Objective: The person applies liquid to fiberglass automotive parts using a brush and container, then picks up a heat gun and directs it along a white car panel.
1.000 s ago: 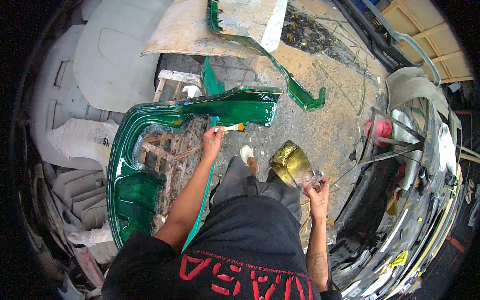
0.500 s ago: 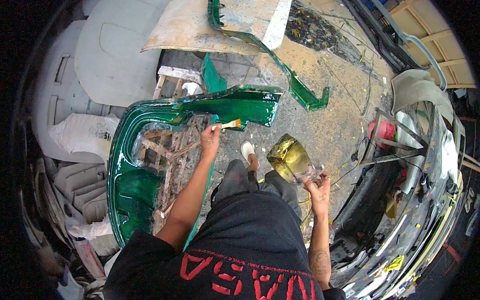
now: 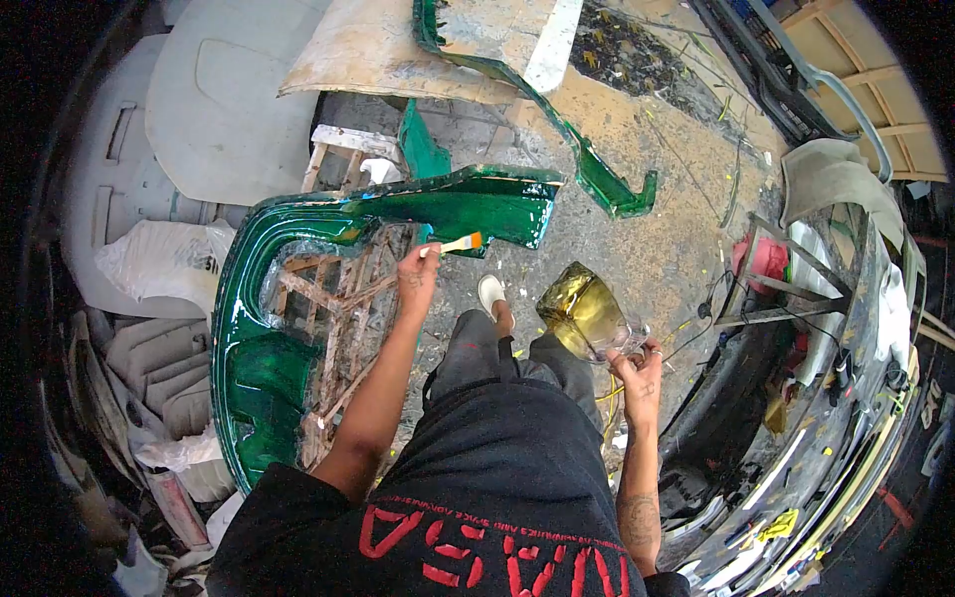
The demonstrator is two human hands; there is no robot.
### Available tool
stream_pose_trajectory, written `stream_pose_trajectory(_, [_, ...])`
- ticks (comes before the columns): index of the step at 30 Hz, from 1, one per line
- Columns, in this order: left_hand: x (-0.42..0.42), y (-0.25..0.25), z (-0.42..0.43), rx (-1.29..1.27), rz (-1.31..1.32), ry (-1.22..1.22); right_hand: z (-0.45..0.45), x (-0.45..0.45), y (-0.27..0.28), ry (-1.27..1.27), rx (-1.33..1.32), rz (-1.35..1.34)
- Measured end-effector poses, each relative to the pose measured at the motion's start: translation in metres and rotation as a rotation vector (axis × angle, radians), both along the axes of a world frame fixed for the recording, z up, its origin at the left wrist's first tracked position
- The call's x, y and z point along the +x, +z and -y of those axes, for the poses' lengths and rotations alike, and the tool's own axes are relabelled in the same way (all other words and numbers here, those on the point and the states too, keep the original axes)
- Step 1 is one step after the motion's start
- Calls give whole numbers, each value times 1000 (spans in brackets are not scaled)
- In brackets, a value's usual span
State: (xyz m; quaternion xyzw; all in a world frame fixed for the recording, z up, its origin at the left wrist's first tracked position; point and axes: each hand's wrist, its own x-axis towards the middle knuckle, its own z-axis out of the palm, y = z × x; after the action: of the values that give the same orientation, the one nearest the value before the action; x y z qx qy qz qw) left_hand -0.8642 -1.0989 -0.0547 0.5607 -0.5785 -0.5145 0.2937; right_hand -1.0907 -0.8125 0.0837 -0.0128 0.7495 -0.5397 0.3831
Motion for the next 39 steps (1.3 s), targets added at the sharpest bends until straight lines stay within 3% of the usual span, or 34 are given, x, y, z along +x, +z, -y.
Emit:
stream_pose_trajectory(4, [-5, -13, -6, 15, 70, -64, 4, -2, 4, 26, 25, -19])
stream_pose_trajectory(6, [8, -14, -3, -44, -28, 45, 2, -5, 2, 90, 66, 49])
stream_pose_trajectory(8, [24, -11, 3, -45, 71, 29, 2, -4, 3, 80, 53, 53])
stream_pose_trajectory(10, [28, 1, 4, 119, 12, 101, 1, -3, 3, 70, 40, 55])
stream_pose_trajectory(15, [11, -10, -15, 221, -32, 65, 10, -1, 10, 34, -14, 16])
stream_pose_trajectory(21, [40, -4, -3, 229, -126, 288, 15, -1, 17, 55, -3, 0])
stream_pose_trajectory(24, [31, 7, -5, 261, -123, 284, 14, 1, 17, 42, 9, -10])
stream_pose_trajectory(28, [10, -14, -13, 185, -72, 178, 15, 0, 13, 61, 2, -6])
stream_pose_trajectory(33, [38, -14, 2, -38, 42, 300, 13, -2, 12, 61, 4, -1])
stream_pose_trajectory(39, [16, -5, -10, 9, -6, 181, 12, -1, 10, 40, 13, 23])
